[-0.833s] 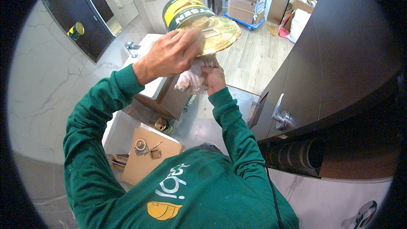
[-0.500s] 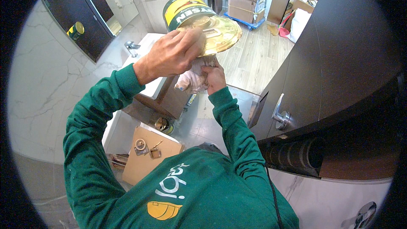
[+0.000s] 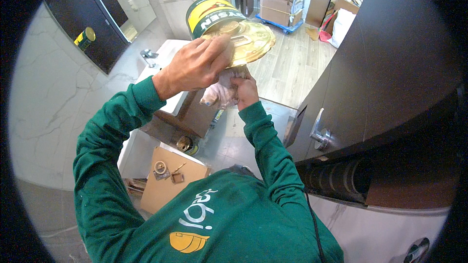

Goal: The person uses sandpaper to rub a dark cabinet door, then walks to a kitchen counter and wipes a paint can lid with a cloth. They return to the bathroom and wipe the cabinet door handle and edge with the cloth.

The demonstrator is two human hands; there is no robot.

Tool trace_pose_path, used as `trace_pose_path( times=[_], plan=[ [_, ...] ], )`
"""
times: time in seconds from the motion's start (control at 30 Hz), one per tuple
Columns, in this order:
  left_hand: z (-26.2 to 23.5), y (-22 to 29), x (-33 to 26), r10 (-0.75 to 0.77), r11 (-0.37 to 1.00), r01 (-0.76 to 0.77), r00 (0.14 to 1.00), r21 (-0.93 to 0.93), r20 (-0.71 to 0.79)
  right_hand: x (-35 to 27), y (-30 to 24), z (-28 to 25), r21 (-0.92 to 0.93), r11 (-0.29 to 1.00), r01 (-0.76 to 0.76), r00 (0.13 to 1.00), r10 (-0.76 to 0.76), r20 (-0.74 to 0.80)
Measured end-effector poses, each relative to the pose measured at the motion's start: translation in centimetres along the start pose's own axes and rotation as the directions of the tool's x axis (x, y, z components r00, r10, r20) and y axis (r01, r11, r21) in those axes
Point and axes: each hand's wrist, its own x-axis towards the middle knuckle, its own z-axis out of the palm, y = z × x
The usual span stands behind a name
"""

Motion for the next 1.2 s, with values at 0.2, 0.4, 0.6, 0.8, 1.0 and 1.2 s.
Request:
trace_pose_path(
  times=[0.2,0.4,0.6,0.8,1.0,1.2],
  plan=[
    [2.6,-1.1,-0.3,-0.166,0.972,0.153,0.985,-0.178,-0.056,-0.3,-0.7,-1.9,-0.079,0.997,-0.023,0.999,0.019,-0.046],
    [11.2,-4.3,-1.8,-0.568,0.746,0.452,0.815,-0.489,-0.113,0.0,1.0,-8.6,-0.187,0.979,-0.083,0.977,0.043,-0.208],
    [28.2,-4.5,-8.3,-0.796,0.183,0.834,0.436,-0.52,0.42,-0.9,-0.1,-14.5,-0.111,0.989,-0.097,0.912,0.044,-0.407],
    [49.4,3.0,-18.8,-0.588,0.038,0.81,0.491,-0.585,0.642,1.2,0.9,-17.9,-0.165,0.986,-0.027,0.713,-0.097,-0.695],
    [64.0,14.3,-28.5,-0.399,-0.004,0.867,0.456,-0.499,0.796,2.9,5.4,-20.4,-0.16,0.971,-0.177,0.424,-0.072,-0.903],
    [75.5,21.5,-34.6,-0.326,-0.151,0.916,0.31,-0.373,0.893,3.0,8.2,-21.5,-0.254,0.923,-0.289,0.305,-0.162,-0.939]
  ],
)
